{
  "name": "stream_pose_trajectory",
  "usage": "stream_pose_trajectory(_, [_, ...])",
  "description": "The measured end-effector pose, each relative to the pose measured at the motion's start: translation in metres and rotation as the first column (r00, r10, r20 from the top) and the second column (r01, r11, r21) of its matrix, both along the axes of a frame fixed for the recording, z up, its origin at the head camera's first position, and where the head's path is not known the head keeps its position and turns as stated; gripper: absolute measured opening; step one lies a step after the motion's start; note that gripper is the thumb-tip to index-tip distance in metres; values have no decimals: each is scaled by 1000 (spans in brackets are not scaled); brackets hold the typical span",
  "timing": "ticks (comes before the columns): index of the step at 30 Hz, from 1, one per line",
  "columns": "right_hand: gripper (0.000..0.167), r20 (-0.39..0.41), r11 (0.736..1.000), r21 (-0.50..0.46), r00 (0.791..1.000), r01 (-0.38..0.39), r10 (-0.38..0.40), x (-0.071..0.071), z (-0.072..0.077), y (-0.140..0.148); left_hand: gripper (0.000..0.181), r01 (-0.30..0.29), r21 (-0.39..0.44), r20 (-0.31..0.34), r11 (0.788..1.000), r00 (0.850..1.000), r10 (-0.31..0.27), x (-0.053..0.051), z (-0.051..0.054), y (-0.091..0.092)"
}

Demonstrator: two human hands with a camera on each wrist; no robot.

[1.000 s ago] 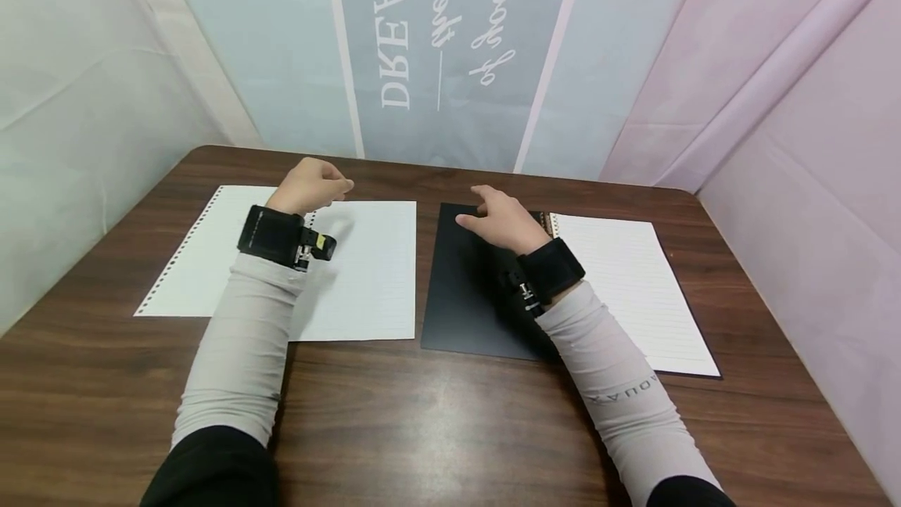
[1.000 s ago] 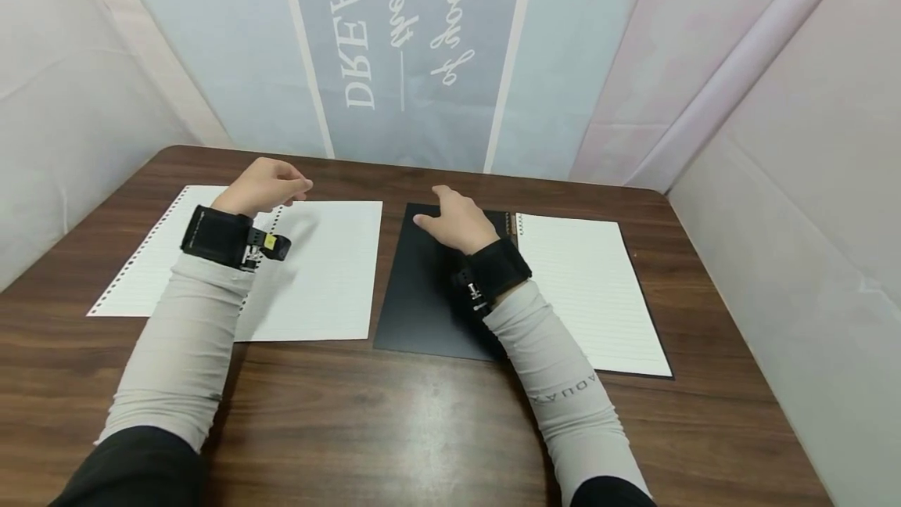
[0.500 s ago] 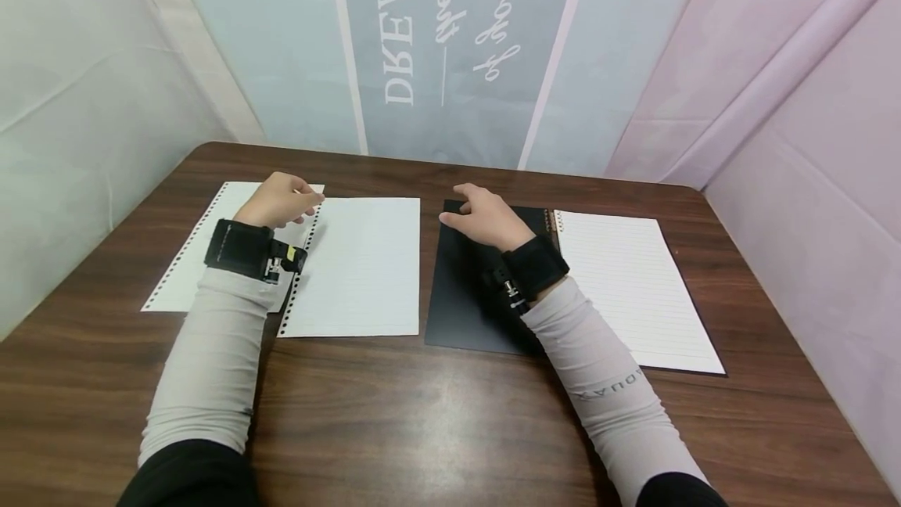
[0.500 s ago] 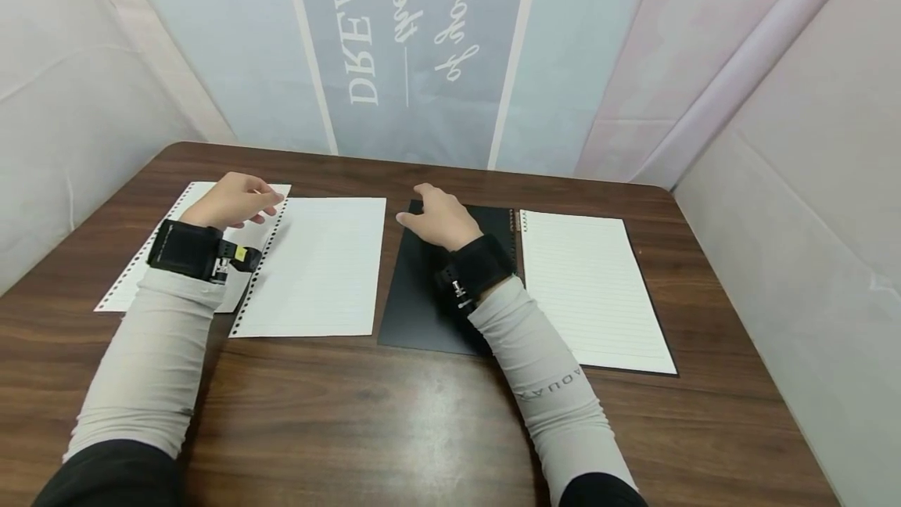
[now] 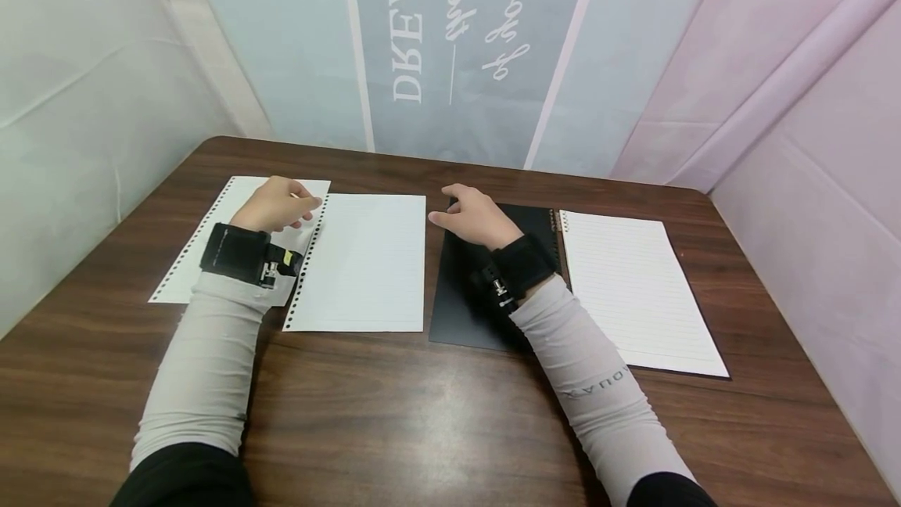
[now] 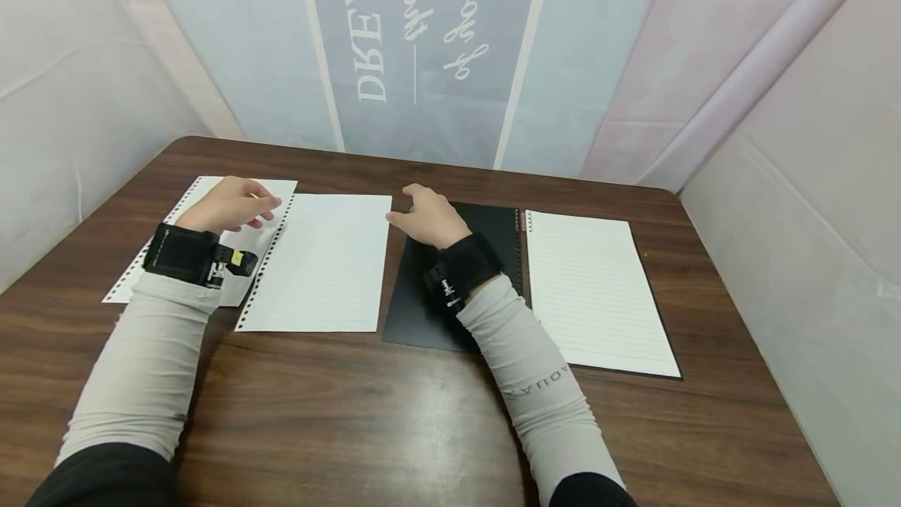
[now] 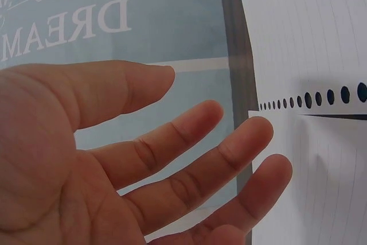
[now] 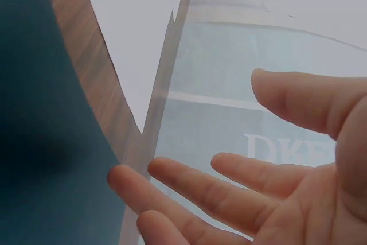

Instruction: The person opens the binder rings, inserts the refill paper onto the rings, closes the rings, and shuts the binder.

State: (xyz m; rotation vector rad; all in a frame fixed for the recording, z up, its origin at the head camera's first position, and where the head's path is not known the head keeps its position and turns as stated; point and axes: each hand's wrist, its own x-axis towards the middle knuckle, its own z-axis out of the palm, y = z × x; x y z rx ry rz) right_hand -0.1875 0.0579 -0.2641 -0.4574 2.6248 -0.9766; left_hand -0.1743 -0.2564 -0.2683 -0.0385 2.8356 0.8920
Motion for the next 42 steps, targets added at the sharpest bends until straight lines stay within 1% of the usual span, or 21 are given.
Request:
stream_pose_trajectory(6, [60, 66, 993, -114, 998, 16, -8, -4, -6, -8, 40, -20, 8, 10, 1000, 1000, 20, 2, -2, 1])
stream_pose_trajectory(10, [59, 123, 983, -177, 992, 51, -29, -5, -9, -12, 40, -24, 16, 20, 1000, 1000, 24, 2, -4, 1])
stream_pose_trajectory(13, [59, 164, 975, -202, 985, 88, -55, -7, -13, -15, 41, -10, 5, 29, 1000, 1000, 10, 3, -8, 2])
stream_pose_trajectory(16, [61, 199, 972, -204, 977, 119, -78, -8, -16, -17, 40, 1, -13, 38, 1000, 999, -1, 4, -11, 3])
stream_pose_trajectory(20, [62, 264, 957, -239, 959, 164, -99, -8, -17, -17, 39, 0, -27, 43, 1000, 999, 1, 7, -9, 7])
stream_pose_trajectory(23, [62, 327, 931, -302, 940, 202, -98, -8, -16, -16, 39, -2, -36, 41, 999, 999, 3, 8, -7, 10])
stream_pose_trajectory(27, [62, 394, 897, -377, 917, 230, -69, -8, -17, -15, 39, 5, -51, 30, 999, 1000, -3, 8, -5, 14])
stream_pose_trajectory(34, [61, 470, 848, -449, 882, 280, -43, -11, -23, -17, 38, -3, -89, 1, 996, 1000, 3, 5, -8, 19])
stream_pose_trajectory(37, [61, 505, 816, -488, 863, 310, -26, -12, -25, -18, 37, 3, -95, -3, 995, 1000, -3, 5, -8, 20])
stream_pose_trajectory(42, [60, 566, 755, -540, 825, 373, -2, -10, -25, -22, 38, 23, -107, 13, 994, 1000, -22, 6, -8, 21])
